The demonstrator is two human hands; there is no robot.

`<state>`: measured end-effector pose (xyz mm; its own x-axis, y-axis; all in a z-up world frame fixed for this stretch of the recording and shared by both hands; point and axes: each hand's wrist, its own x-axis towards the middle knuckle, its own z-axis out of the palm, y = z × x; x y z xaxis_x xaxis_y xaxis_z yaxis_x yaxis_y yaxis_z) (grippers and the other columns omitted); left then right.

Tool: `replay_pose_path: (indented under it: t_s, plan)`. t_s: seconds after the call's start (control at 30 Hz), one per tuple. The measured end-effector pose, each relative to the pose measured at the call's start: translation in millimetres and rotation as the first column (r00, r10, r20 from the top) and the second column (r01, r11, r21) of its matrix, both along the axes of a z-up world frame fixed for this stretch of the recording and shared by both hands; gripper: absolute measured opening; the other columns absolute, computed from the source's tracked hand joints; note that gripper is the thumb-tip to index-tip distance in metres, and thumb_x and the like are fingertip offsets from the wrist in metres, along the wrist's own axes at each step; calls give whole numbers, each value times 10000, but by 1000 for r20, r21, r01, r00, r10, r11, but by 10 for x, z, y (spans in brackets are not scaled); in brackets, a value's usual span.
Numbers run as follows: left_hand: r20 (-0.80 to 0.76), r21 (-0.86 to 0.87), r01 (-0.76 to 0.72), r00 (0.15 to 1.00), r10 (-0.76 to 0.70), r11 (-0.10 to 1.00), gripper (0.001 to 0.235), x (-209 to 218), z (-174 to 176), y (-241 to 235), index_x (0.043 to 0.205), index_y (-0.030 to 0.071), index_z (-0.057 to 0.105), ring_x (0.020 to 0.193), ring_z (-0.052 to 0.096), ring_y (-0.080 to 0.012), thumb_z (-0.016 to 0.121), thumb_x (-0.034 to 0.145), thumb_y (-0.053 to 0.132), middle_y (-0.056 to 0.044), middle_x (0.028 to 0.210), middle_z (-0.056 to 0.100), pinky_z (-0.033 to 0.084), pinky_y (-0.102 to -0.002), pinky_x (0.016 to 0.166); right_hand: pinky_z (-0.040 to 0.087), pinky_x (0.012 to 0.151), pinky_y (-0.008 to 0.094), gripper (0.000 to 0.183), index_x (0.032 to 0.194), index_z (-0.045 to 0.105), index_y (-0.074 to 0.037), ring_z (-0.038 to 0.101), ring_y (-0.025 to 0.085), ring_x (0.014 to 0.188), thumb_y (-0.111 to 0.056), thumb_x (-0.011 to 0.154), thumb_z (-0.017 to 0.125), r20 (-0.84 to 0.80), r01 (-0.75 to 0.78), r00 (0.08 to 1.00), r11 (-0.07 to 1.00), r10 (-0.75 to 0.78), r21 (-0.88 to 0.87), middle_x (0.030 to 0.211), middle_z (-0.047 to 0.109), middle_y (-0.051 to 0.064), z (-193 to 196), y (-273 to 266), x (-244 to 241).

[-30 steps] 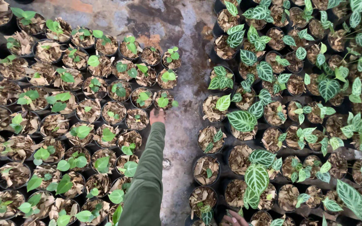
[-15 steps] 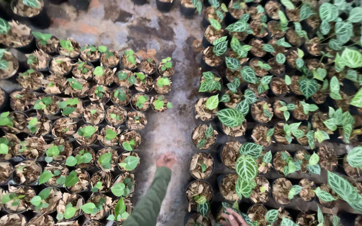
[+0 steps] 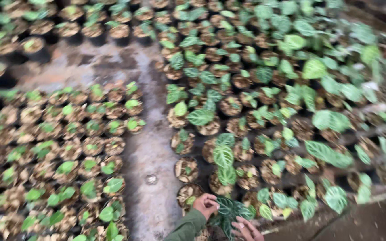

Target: The person repeatedly picks up small potted plants from a long tray, walks to a different section, and places them into empty spots among other plants. The task involves moving individual pots one by one to fill gaps in the arrangement.

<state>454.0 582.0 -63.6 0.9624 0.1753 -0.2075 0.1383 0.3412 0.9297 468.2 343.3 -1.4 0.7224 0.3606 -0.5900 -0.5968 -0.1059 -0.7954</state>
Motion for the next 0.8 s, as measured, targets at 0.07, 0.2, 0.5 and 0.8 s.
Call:
replay_pose_path:
  t_s: [0.07, 0.2, 0.5, 0.8]
  plan:
    - [13, 8, 99, 995, -99, 995, 398, -68, 26, -295, 1158, 10, 654, 804, 673, -82, 847, 812, 39, -50, 913, 789, 567, -291, 768, 574, 864, 442, 463, 1430, 578, -92, 746, 322, 1043, -218, 985, 608, 83, 82, 992, 978, -99, 192, 1296, 731, 203, -33, -249, -126]
    - [-33, 7, 282, 959, -281, 959, 390, -291, 82, -961, 1158, 21, 677, 785, 662, -77, 848, 811, 70, -40, 913, 783, 571, -286, 741, 579, 862, 426, 455, 1421, 589, -122, 740, 279, 1046, -217, 976, 601, -61, 299, 954, 952, -295, 69, 1247, 735, 160, -18, -808, -467]
    - [1, 221, 604, 785, -620, 765, 273, -764, 262, -2167, 1067, 11, 717, 718, 699, -83, 849, 893, 175, -30, 786, 749, 529, -245, 652, 558, 886, 395, 465, 1401, 621, -156, 723, 256, 1098, -312, 963, 610, -51, 569, 822, 822, -568, 10, 1261, 748, 110, 98, -1880, -1246]
    - [-47, 602, 679, 556, -830, 420, 520, -1088, 312, -2929, 1291, 74, 688, 799, 690, -148, 825, 793, 136, -75, 869, 747, 542, -314, 749, 580, 868, 396, 448, 1365, 635, -116, 718, 243, 1057, -290, 952, 629, 14, 746, 657, 653, -754, 132, 1222, 750, 120, 88, -2707, -2127]
